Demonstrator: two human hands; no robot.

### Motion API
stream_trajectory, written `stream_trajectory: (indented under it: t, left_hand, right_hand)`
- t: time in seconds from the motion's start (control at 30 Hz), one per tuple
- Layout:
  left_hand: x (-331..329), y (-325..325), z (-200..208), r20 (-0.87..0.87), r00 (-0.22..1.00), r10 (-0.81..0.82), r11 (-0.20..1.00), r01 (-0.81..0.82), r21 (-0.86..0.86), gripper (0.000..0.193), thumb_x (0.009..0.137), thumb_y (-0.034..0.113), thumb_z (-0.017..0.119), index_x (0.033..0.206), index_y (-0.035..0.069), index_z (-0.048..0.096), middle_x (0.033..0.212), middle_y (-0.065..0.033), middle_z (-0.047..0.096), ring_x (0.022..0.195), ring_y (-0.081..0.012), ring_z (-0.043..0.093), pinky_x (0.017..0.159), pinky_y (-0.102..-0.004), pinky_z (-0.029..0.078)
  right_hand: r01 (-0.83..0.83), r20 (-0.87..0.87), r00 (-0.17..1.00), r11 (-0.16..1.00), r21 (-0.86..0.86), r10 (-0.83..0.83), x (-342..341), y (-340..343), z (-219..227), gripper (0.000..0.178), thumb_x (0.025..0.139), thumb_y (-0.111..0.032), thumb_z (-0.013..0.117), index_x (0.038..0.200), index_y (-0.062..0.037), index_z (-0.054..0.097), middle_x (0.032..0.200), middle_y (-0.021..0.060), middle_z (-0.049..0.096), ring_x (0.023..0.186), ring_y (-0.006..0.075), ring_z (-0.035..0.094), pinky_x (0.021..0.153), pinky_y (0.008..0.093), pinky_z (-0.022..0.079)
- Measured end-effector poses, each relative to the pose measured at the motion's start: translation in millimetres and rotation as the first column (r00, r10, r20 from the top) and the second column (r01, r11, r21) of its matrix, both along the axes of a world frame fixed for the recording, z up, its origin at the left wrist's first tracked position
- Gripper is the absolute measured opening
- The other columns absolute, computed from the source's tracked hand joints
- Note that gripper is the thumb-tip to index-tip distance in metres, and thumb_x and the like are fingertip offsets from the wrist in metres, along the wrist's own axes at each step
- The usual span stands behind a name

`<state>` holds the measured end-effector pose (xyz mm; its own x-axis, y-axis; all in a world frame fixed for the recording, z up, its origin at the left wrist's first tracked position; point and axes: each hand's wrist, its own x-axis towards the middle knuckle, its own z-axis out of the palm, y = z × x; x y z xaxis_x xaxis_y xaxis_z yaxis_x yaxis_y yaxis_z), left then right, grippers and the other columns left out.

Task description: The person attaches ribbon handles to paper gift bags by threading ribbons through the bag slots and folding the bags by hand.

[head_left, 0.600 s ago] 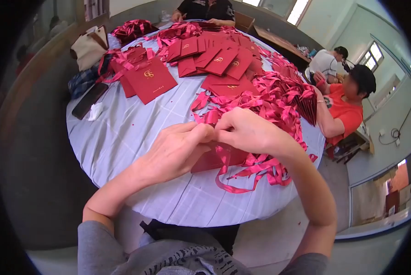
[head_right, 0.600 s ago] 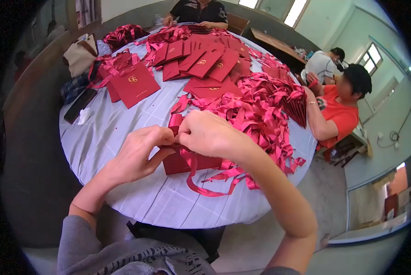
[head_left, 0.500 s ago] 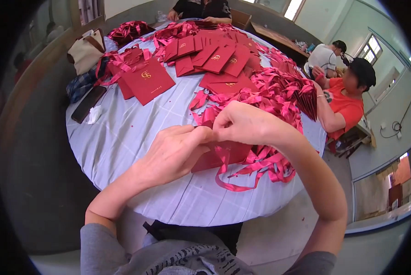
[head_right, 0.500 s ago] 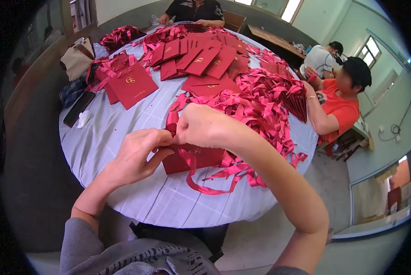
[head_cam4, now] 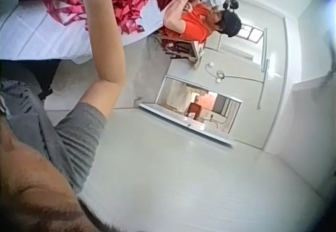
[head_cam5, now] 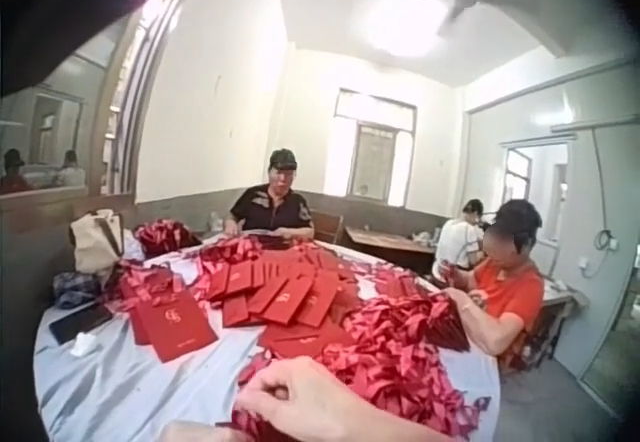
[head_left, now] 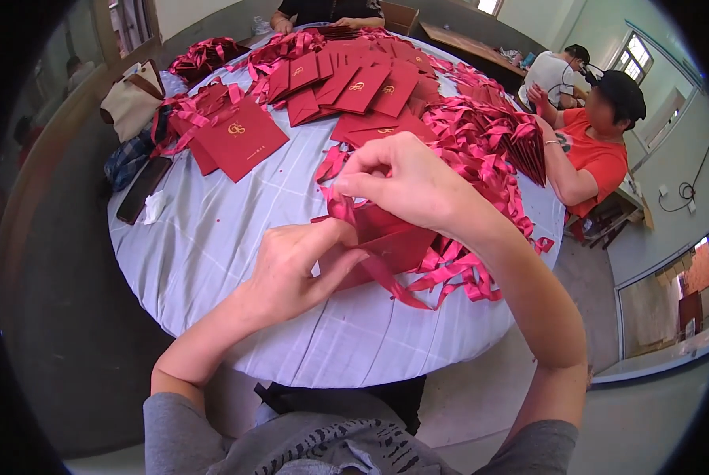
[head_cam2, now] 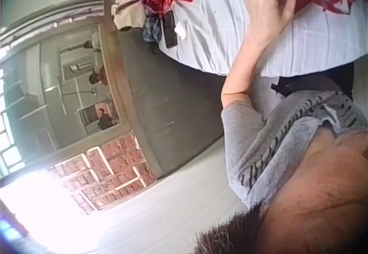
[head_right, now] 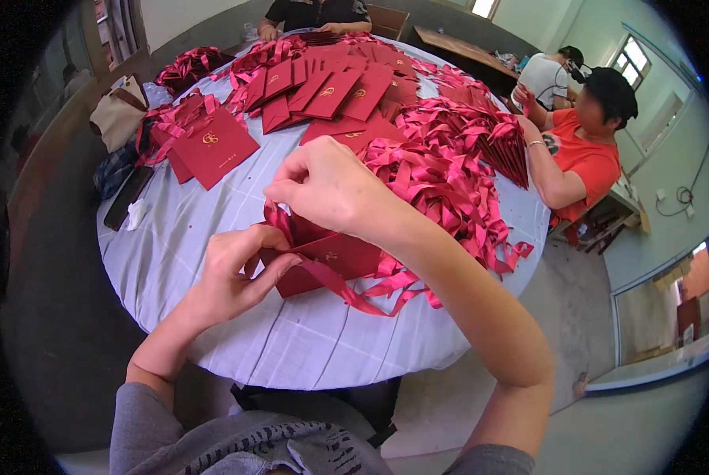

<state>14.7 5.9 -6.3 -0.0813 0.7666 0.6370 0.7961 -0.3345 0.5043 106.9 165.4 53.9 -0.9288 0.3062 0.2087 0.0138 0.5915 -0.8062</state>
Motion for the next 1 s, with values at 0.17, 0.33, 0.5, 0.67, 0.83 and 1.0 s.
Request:
stream_trajectory:
  t: [0.17, 0.33, 0.5, 0.67, 0.83, 1.0]
  left_hand:
    - [1.2, 3.5, -2.3, -0.057, 0.998, 0.010, 0.999, -0.007, 0.054, 0.020, 0.074, 0.006, 0.072, 0.087, 0.002, 0.057, 0.071, -0.0104, 0.062, 0.058, -0.0249, 0.062, 0.050, -0.0334, 0.047]
    - [2.4, 4.0, -6.6, -0.095, 0.995, 0.020, 0.994, -0.010, 0.106, 0.021, 0.072, 0.004, 0.073, 0.087, 0.002, 0.058, 0.070, -0.0107, 0.061, 0.057, -0.0262, 0.061, 0.050, -0.0339, 0.047]
    - [3.3, 4.4, -9.8, -0.141, 0.989, 0.032, 0.987, -0.009, 0.162, 0.023, 0.069, 0.003, 0.073, 0.087, 0.002, 0.058, 0.068, -0.0103, 0.060, 0.054, -0.0253, 0.059, 0.048, -0.0343, 0.046]
    - [1.9, 5.3, -11.0, -0.161, 0.987, 0.027, 0.982, 0.004, 0.187, 0.024, 0.068, 0.003, 0.073, 0.087, 0.001, 0.058, 0.067, -0.0101, 0.059, 0.053, -0.0249, 0.058, 0.048, -0.0341, 0.046]
    - [4.2, 5.1, -12.3, -0.183, 0.983, 0.029, 0.978, 0.010, 0.208, 0.024, 0.068, 0.004, 0.073, 0.087, 0.002, 0.058, 0.066, -0.0102, 0.058, 0.053, -0.0252, 0.058, 0.047, -0.0339, 0.045]
    - [5.6, 6.3, -13.6, -0.170, 0.985, 0.033, 0.978, 0.003, 0.209, 0.023, 0.069, 0.004, 0.073, 0.086, 0.002, 0.058, 0.065, -0.0099, 0.058, 0.052, -0.0256, 0.058, 0.047, -0.0344, 0.044]
  right_hand:
    - [0.046, -0.014, 0.999, 0.986, -0.161, -0.049, -14.6, 4.5, 16.0, 0.016, 0.078, -0.013, 0.066, 0.074, 0.0015, 0.070, 0.056, 0.0027, 0.056, 0.052, 0.0069, 0.049, 0.047, 0.0256, 0.039]
    - [0.026, 0.014, 1.000, 0.970, -0.240, -0.024, -38.8, 6.8, 18.6, 0.018, 0.081, -0.013, 0.064, 0.084, 0.0031, 0.071, 0.072, 0.0049, 0.064, 0.065, 0.0064, 0.056, 0.057, 0.0226, 0.043]
    - [-0.028, -0.065, 0.998, 0.954, -0.297, 0.009, -55.2, 10.2, 17.3, 0.017, 0.082, -0.013, 0.065, 0.084, 0.0018, 0.071, 0.073, 0.0032, 0.064, 0.066, 0.0057, 0.053, 0.054, 0.0227, 0.041]
    - [-0.088, -0.088, 0.994, 0.941, -0.325, 0.063, -64.5, 14.8, 8.6, 0.016, 0.081, -0.014, 0.067, 0.084, 0.0006, 0.072, 0.075, 0.0040, 0.066, 0.067, 0.0062, 0.053, 0.057, 0.0221, 0.040]
    - [-0.067, -0.073, 0.996, 0.947, -0.315, 0.046, -64.3, 16.2, 10.1, 0.016, 0.081, -0.014, 0.067, 0.084, 0.0008, 0.072, 0.077, 0.0039, 0.066, 0.067, 0.0071, 0.054, 0.058, 0.0221, 0.040]
    - [-0.028, -0.069, 0.997, 0.991, -0.132, 0.019, -57.9, 19.9, 9.7, 0.019, 0.085, -0.019, 0.064, 0.089, -0.0025, 0.073, 0.075, 0.0025, 0.064, 0.064, 0.0062, 0.050, 0.054, 0.0212, 0.037]
